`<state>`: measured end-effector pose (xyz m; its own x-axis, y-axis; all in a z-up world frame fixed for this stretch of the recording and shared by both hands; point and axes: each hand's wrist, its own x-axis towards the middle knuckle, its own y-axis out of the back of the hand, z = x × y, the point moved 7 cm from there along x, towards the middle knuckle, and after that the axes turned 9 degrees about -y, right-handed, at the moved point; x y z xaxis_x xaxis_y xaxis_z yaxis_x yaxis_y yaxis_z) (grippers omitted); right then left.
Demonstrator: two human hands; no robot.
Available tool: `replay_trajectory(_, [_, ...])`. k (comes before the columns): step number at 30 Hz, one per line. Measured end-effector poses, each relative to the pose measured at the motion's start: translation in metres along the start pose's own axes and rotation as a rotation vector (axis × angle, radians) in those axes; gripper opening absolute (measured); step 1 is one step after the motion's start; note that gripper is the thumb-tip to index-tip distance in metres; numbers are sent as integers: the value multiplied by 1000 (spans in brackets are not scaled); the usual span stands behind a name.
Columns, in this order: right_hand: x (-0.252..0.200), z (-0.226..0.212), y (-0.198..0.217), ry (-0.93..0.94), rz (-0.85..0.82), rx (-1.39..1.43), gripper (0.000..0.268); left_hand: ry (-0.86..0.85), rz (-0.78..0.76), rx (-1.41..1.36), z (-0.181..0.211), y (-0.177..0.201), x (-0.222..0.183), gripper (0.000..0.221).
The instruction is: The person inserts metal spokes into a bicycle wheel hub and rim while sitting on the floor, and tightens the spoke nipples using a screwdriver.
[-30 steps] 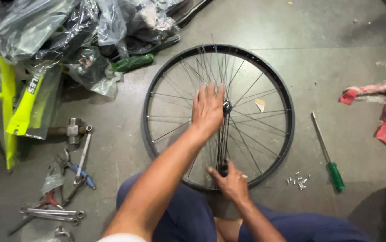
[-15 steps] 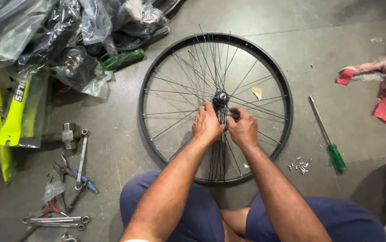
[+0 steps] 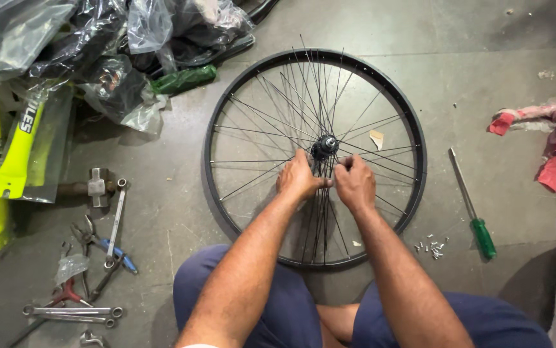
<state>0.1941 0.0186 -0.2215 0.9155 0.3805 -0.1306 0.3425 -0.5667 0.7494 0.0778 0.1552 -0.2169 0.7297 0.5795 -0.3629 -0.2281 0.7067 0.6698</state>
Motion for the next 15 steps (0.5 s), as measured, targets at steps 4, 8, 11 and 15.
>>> replay_trajectory(4, [6, 23, -14, -77, -156, 231, 27, -69, 56, -51, -8, -8, 8, 77])
replay_trajectory(8, [3, 38, -39, -223, -427, 652, 32, -60, 62, -116, -13, -14, 16, 51])
replay_trajectory(11, [8, 32, -15, -132, -329, 367, 31, -42, 90, -100, -17, -14, 20, 48])
replay_trajectory(15, [-11, -16, 44, 264, 154, -344, 35, -49, 89, -94, -12, -12, 17, 33])
